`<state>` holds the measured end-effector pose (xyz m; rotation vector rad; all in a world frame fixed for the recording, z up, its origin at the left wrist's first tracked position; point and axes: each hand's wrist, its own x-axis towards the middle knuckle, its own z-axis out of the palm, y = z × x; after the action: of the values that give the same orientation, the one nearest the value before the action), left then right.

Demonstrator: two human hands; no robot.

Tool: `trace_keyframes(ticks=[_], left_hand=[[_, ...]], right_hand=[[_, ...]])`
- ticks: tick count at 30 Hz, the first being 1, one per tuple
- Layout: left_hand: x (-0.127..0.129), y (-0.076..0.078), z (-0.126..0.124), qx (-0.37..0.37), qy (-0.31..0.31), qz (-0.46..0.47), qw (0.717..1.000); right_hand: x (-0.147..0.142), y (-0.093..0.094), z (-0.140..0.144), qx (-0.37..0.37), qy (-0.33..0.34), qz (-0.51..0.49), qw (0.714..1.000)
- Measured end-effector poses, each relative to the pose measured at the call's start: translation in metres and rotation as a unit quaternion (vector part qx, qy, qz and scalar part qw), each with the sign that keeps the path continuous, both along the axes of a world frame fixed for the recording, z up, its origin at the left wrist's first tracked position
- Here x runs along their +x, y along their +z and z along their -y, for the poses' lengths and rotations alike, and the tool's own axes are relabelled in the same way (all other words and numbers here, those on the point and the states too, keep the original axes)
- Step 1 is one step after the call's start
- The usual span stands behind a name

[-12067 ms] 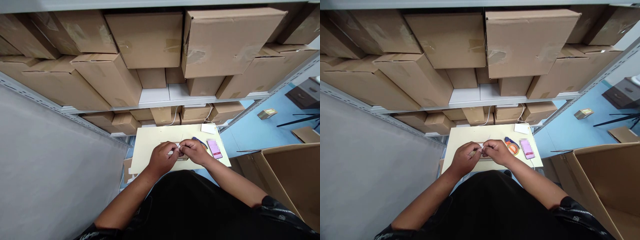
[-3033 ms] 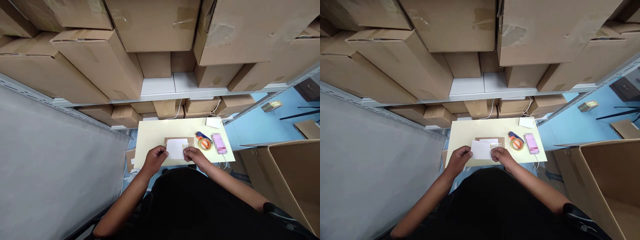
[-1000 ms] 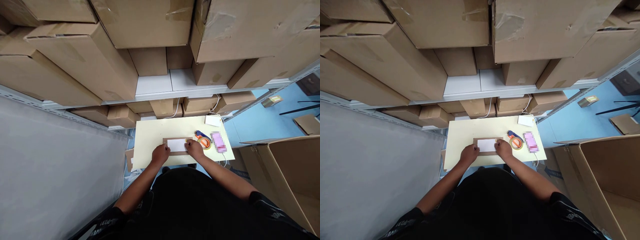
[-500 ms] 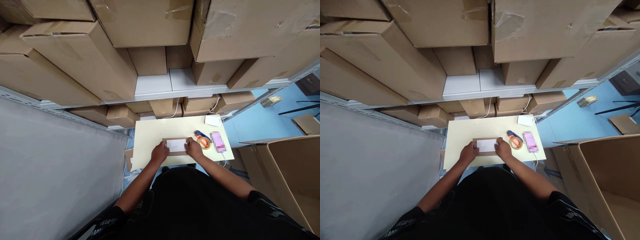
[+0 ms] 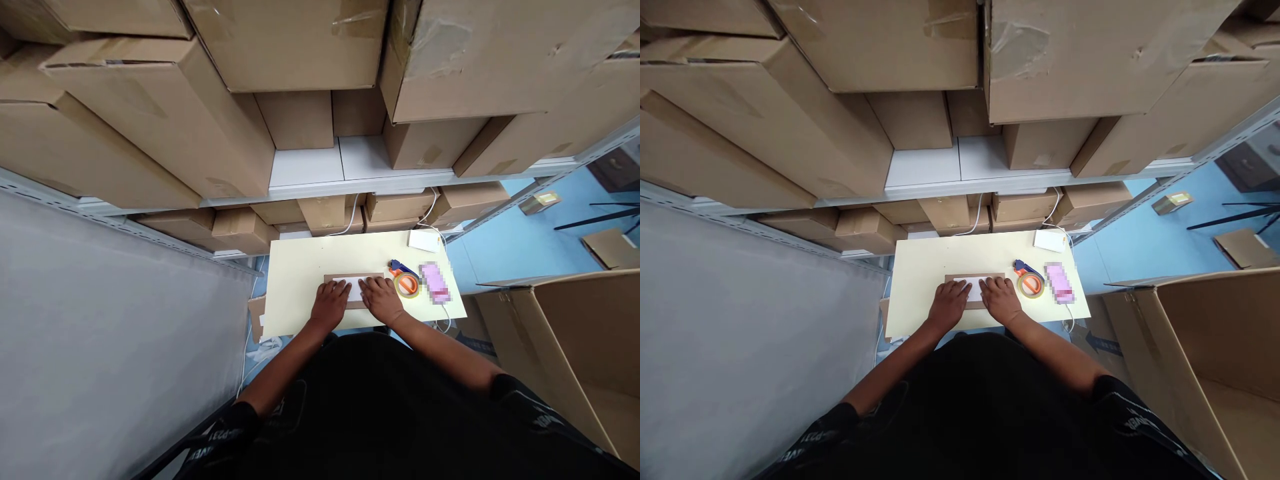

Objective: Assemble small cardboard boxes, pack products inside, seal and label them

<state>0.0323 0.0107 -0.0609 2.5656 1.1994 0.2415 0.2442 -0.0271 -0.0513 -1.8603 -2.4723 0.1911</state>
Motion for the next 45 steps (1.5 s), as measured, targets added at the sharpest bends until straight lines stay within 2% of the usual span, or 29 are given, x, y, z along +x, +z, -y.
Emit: trace_keyframes(ticks=[9, 13, 17, 20, 22, 23, 25, 27, 28, 30, 33, 35, 38, 41, 45], left_hand=[[-0.029, -0.018, 0.003, 0.036, 0.062, 0.009, 0.997], [-0.029, -0.022, 0.005, 0.029, 0.074, 0.018, 0.997], [-0.026, -0.021, 0.003, -0.017, 0.082, 0.062, 0.995], [-0.031, -0.020, 0.003, -0.086, 0.109, 0.135, 0.981], [-0.039, -0.023, 0.005, -0.142, 0.159, 0.199, 0.956], [-0.043, -0.026, 0.007, -0.178, 0.194, 0.235, 0.936], [-0.052, -0.035, 0.011, -0.259, 0.264, 0.300, 0.879], [-0.058, -0.045, 0.016, -0.330, 0.312, 0.342, 0.823], [-0.060, -0.049, 0.018, -0.353, 0.325, 0.354, 0.802], [-0.062, -0.057, 0.022, -0.381, 0.324, 0.375, 0.780], [-0.062, -0.064, 0.024, -0.409, 0.283, 0.417, 0.761], [-0.062, -0.067, 0.025, -0.419, 0.261, 0.441, 0.749], [-0.061, -0.070, 0.028, -0.433, 0.257, 0.439, 0.744], [-0.058, -0.067, 0.032, -0.442, 0.257, 0.404, 0.758], [-0.060, -0.052, 0.040, -0.397, 0.253, 0.399, 0.787]], right_hand=[[0.023, -0.010, 0.013, 0.012, -0.007, -0.006, 1.000], [0.024, -0.012, 0.016, 0.015, -0.026, -0.004, 1.000], [0.023, -0.012, 0.015, 0.005, -0.041, -0.029, 0.999], [0.030, -0.015, 0.018, 0.000, -0.080, -0.116, 0.990], [0.040, -0.022, 0.025, -0.005, -0.143, -0.217, 0.966], [0.045, -0.027, 0.029, -0.014, -0.184, -0.275, 0.944], [0.055, -0.041, 0.040, -0.056, -0.272, -0.387, 0.879], [0.061, -0.056, 0.052, -0.100, -0.328, -0.473, 0.812], [0.061, -0.063, 0.057, -0.123, -0.338, -0.500, 0.787], [0.056, -0.074, 0.064, -0.165, -0.346, -0.536, 0.752], [0.043, -0.081, 0.066, -0.197, -0.329, -0.574, 0.723], [0.035, -0.080, 0.063, -0.195, -0.314, -0.585, 0.721], [0.027, -0.074, 0.059, -0.181, -0.316, -0.568, 0.738], [0.024, -0.068, 0.058, -0.178, -0.318, -0.559, 0.745], [0.016, -0.059, 0.060, -0.198, -0.299, -0.545, 0.758]])
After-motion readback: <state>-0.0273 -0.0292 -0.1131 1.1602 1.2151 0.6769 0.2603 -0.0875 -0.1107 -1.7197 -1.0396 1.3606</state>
